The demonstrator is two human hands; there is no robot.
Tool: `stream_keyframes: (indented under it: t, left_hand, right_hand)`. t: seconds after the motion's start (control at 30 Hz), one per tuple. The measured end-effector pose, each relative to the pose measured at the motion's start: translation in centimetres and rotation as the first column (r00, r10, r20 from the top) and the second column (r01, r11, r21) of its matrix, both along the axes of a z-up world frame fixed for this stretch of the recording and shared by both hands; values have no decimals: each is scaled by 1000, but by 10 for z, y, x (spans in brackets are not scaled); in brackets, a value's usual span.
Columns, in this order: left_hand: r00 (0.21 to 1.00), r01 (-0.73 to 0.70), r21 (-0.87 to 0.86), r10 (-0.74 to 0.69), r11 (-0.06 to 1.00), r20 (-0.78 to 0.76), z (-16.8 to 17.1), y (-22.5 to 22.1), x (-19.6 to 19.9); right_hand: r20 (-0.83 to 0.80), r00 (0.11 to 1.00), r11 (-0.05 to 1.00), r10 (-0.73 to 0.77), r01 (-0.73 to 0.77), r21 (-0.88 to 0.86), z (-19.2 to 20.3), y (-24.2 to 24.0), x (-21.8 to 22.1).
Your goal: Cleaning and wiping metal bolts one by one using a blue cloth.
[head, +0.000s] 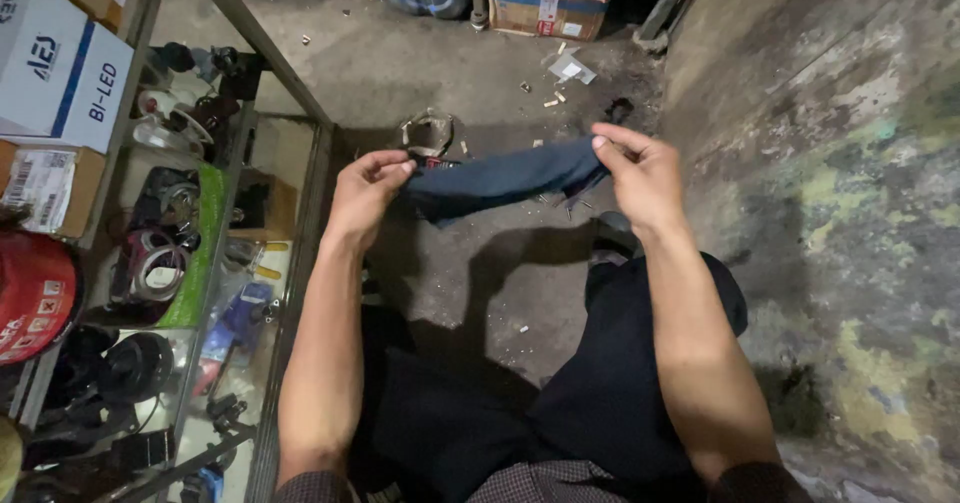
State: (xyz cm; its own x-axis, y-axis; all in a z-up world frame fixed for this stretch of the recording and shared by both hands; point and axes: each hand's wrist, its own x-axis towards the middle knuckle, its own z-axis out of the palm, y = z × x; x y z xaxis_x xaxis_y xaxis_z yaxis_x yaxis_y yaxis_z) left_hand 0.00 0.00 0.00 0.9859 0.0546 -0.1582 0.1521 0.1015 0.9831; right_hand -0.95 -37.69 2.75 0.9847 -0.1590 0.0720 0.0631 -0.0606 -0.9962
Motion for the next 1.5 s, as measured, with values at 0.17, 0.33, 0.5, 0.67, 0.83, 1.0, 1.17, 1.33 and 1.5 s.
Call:
stream_keyframes:
  t: [0.17,0.33,0.5,0.67,0.83,1.0,1.17,1.33,1.5]
  left_hand:
    - [992,-49,125,34,991,125,9,-3,-2]
    - [979,-108,234,63,966,192,16,-6,-2]
    - [932,-146,142,88,979,351,-2,6,6]
    - [945,-163,178,102,970,310,15,4,0]
    - [946,-161,251,77,955,315,25,5,-4]
    - [899,-295,617,-7,730,438,42,-10,-15]
    - [869,-331,703,-88,630,487,43,-15,-17]
    - [853,-355,673,-70,649,517,34,-10,-12]
    - [845,-351,656,-76,668,530,35,-8,-14]
  right_hand:
    - [14,1000,999,-4,5,-52,11,0,1]
    - [-32,999,995,25,-28,-98,20,0,9]
    - [11,994,994,112,-112,-1,8,-1,23]
    - [-18,993,990,116,-117,-81,16,1,28]
    - [-21,983,970,183,-184,-157,14,-5,35]
    - [136,973,838,185,-84,-538,14,0,28]
    - [258,953,735,161,59,-675,16,6,21]
    - [373,913,728,165,143,-671,3,4,27]
    - [177,981,776,84,47,-630,7,10,22]
